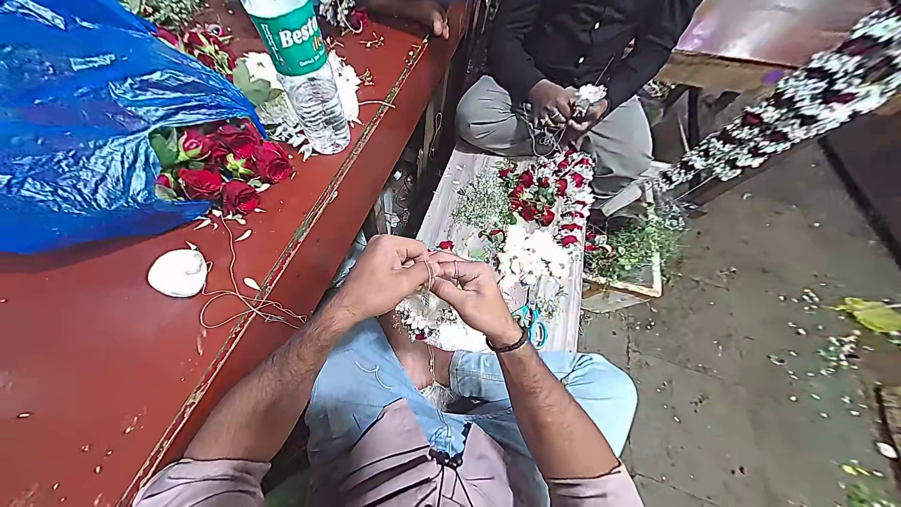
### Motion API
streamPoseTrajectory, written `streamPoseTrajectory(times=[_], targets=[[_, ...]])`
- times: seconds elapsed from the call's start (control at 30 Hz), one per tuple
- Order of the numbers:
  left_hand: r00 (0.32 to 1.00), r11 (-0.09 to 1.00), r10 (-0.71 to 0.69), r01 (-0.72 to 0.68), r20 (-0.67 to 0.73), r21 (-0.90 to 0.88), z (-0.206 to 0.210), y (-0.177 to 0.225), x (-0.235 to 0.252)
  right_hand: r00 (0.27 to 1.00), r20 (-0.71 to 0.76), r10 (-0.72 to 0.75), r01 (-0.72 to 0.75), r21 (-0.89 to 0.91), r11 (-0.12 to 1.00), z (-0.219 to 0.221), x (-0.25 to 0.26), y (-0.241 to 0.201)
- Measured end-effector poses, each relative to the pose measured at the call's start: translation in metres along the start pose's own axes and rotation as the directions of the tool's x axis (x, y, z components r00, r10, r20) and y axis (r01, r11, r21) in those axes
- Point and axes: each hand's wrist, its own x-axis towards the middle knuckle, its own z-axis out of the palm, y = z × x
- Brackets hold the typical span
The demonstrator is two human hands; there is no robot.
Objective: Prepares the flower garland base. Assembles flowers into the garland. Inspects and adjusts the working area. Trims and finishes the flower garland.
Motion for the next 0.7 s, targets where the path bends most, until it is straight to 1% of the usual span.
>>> streamPoseTrajectory(times=[0.07,0.17,0.23,0.27,0.3,0.33,0.37,0.4,0.43,0.47,0.5,0.53,0.57,0.6,0.63,0.67,0.7], targets=[[0.999,0.998,0.007,-0.009,-0.038,-0.061,0.005,-0.005,0.0,0.999,-0.029,0.024,-0.023,0.023,0.999,0.001,0.0,-0.002],[0.987,0.996,-0.053,0.042,-0.149,-0.079,0.013,-0.014,-0.004,0.994,-0.064,0.089,-0.084,0.078,0.993,0.002,-0.003,-0.008],[0.972,0.993,-0.115,0.111,-0.202,-0.031,0.013,-0.026,-0.006,0.989,-0.07,0.13,-0.12,0.136,0.983,0.0,-0.004,-0.011],[0.962,0.985,-0.152,0.166,-0.229,0.042,0.012,-0.035,-0.007,0.987,-0.07,0.146,-0.134,0.149,0.98,-0.003,-0.005,-0.012],[0.944,0.955,-0.202,0.249,-0.261,0.16,0.012,-0.046,-0.008,0.984,-0.082,0.16,-0.148,0.136,0.98,-0.006,-0.006,-0.013],[0.915,0.877,-0.272,0.363,-0.296,0.315,0.013,-0.056,-0.01,0.981,-0.09,0.17,-0.16,0.114,0.981,-0.011,-0.007,-0.013],[0.871,0.753,-0.363,0.483,-0.33,0.446,0.014,-0.065,-0.012,0.98,-0.095,0.173,-0.165,0.089,0.982,-0.017,-0.009,-0.013],[0.836,0.67,-0.423,0.548,-0.348,0.501,0.017,-0.072,-0.014,0.978,-0.105,0.178,-0.173,0.055,0.983,-0.023,-0.01,-0.013],[0.831,0.669,-0.446,0.557,-0.333,0.493,0.02,-0.076,-0.016,0.974,-0.119,0.193,-0.193,0.009,0.981,-0.028,-0.01,-0.014],[0.859,0.739,-0.409,0.509,-0.307,0.441,0.024,-0.074,-0.017,0.968,-0.14,0.21,-0.218,-0.046,0.975,-0.033,-0.009,-0.015],[0.903,0.843,-0.33,0.413,-0.276,0.345,0.031,-0.066,-0.017,0.962,-0.158,0.221,-0.238,-0.099,0.966,-0.037,-0.007,-0.014],[0.941,0.941,-0.252,0.292,-0.225,0.17,0.039,-0.055,-0.016,0.958,-0.169,0.232,-0.256,-0.142,0.956,-0.039,-0.006,-0.012],[0.968,0.979,-0.202,0.194,-0.151,-0.067,0.048,-0.043,-0.013,0.958,-0.169,0.231,-0.259,-0.172,0.95,-0.042,-0.005,-0.01],[0.982,0.945,-0.174,0.147,-0.069,-0.293,0.057,-0.034,-0.01,0.96,-0.17,0.224,-0.254,-0.185,0.949,-0.044,-0.003,-0.006],[0.985,0.883,-0.17,0.149,-0.009,-0.445,0.064,-0.029,-0.005,0.961,-0.172,0.215,-0.245,-0.177,0.953,-0.046,0.0,-0.002],[0.983,0.841,-0.183,0.168,0.022,-0.514,0.07,-0.027,-0.002,0.961,-0.174,0.215,-0.241,-0.15,0.959,-0.048,0.002,0.002],[0.979,0.825,-0.202,0.187,0.03,-0.534,0.072,-0.029,0.001,0.96,-0.171,0.221,-0.243,-0.119,0.963,-0.051,0.002,0.005]])
